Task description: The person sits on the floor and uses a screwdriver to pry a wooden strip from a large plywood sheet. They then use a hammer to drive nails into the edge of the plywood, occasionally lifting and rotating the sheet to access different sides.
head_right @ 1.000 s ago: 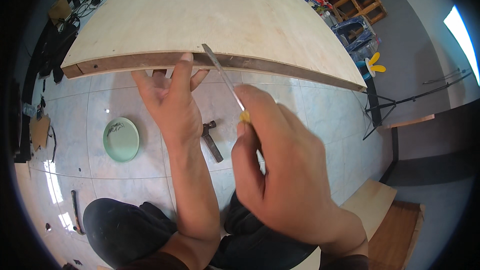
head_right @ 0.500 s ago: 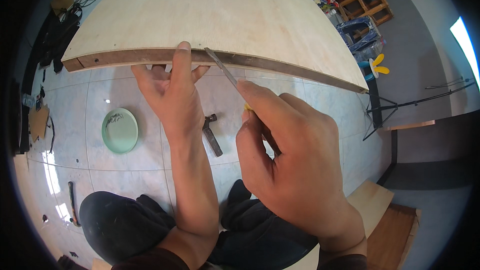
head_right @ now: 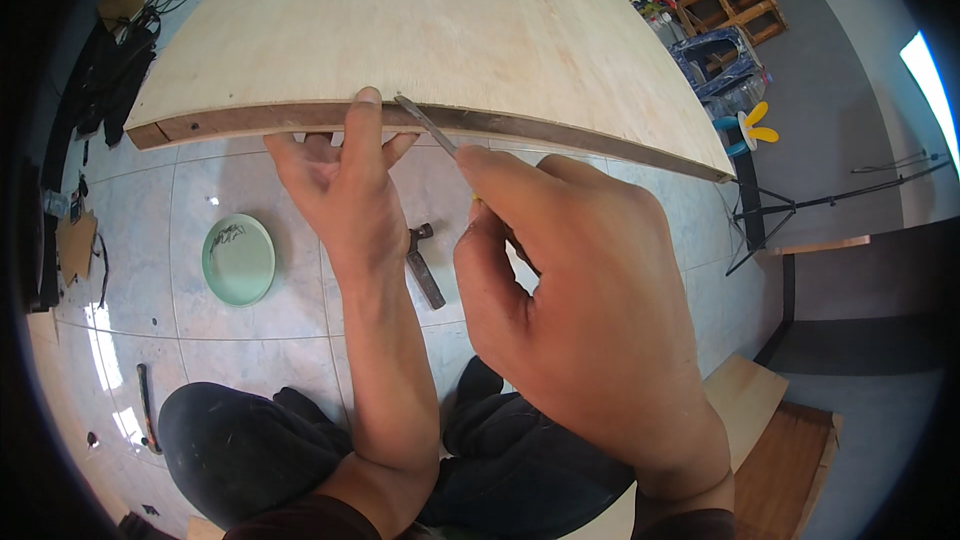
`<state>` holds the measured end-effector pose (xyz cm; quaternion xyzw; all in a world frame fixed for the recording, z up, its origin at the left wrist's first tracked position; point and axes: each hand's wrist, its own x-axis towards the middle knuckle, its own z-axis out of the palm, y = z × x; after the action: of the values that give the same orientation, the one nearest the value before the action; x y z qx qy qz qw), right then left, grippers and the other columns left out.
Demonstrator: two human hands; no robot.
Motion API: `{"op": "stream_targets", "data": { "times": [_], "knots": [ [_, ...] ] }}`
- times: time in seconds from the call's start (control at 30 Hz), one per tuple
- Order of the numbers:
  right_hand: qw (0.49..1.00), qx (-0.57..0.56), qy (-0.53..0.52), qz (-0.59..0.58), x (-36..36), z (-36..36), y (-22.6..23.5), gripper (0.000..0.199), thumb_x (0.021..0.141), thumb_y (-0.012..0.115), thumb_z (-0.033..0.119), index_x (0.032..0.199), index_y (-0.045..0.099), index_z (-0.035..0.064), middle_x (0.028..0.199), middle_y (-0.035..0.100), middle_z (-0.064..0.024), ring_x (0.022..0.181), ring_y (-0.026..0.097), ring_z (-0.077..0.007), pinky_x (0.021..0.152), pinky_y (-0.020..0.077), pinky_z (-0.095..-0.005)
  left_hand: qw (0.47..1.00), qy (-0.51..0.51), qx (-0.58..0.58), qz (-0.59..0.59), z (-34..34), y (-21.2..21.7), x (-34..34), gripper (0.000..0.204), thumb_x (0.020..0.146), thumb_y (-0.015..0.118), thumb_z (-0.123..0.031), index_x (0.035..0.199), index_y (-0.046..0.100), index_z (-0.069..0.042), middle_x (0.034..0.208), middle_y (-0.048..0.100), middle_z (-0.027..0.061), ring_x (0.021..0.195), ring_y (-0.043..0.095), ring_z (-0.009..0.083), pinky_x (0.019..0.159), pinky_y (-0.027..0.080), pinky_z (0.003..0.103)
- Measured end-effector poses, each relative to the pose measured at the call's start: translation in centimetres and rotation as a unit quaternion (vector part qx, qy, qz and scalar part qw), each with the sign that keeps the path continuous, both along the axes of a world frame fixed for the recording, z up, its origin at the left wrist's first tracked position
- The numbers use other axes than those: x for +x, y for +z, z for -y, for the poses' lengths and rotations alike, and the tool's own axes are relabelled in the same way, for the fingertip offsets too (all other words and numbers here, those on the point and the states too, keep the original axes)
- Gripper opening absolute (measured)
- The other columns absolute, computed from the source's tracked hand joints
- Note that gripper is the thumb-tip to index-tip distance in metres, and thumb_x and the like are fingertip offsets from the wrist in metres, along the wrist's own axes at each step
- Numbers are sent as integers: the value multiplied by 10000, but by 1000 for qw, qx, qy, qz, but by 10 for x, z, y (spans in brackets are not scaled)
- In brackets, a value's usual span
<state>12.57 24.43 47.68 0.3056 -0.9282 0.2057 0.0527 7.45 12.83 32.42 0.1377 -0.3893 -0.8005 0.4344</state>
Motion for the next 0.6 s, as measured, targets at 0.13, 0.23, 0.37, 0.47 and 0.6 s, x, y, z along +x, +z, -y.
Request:
{"op": "stream_targets", "data": {
  "times": [0.13, 0.23, 0.37, 0.47, 0.6],
  "knots": [
    [1000, 21, -1, -7, 1, 6, 5, 320, 904, 638, -106, 1194, 754, -34, 879, 756, -144, 662, 653, -136, 614, 504, -277, 1000, -8, 7, 12, -3, -2, 2, 614, 969, 703, -33, 1499, 391, -32, 1336, 591, 173, 1117, 659, 213, 768, 677, 383],
    [999, 42, -19, 13, 3, 13, 6, 309, 905, 654, -66, 1199, 745, -38, 865, 734, -165, 653, 662, -180, 607, 507, -309, 999, -15, 12, 30, -2, -5, 5, 596, 972, 707, -45, 1490, 412, -50, 1323, 607, 143, 1113, 658, 199, 747, 667, 364],
    [996, 65, -53, 43, 18, 23, -10, 370, 897, 659, -25, 1263, 707, -53, 798, 662, -178, 625, 649, -280, 583, 504, -381, 998, -13, 27, 57, 2, -7, 8, 546, 973, 717, -66, 1457, 464, -73, 1273, 637, 91, 1092, 654, 168, 717, 642, 330],
    [996, 57, -62, 36, 30, 29, -35, 465, 896, 642, -46, 1360, 644, -71, 790, 611, -178, 624, 620, -340, 584, 512, -438, 996, -47, 57, 54, 10, -1, 12, 724, 977, 694, 9, 1590, 313, -48, 1407, 553, 139, 1171, 563, 192, 899, 510, 311],
    [995, 60, -75, 4, 39, 28, -53, 482, 905, 638, -59, 1387, 628, -65, 842, 626, -181, 653, 629, -331, 594, 525, -445, 995, -58, 63, 54, 11, 7, 14, 726, 986, 684, 15, 1601, 304, -47, 1439, 533, 159, 1187, 570, 202, 918, 522, 329]
  ]
}}
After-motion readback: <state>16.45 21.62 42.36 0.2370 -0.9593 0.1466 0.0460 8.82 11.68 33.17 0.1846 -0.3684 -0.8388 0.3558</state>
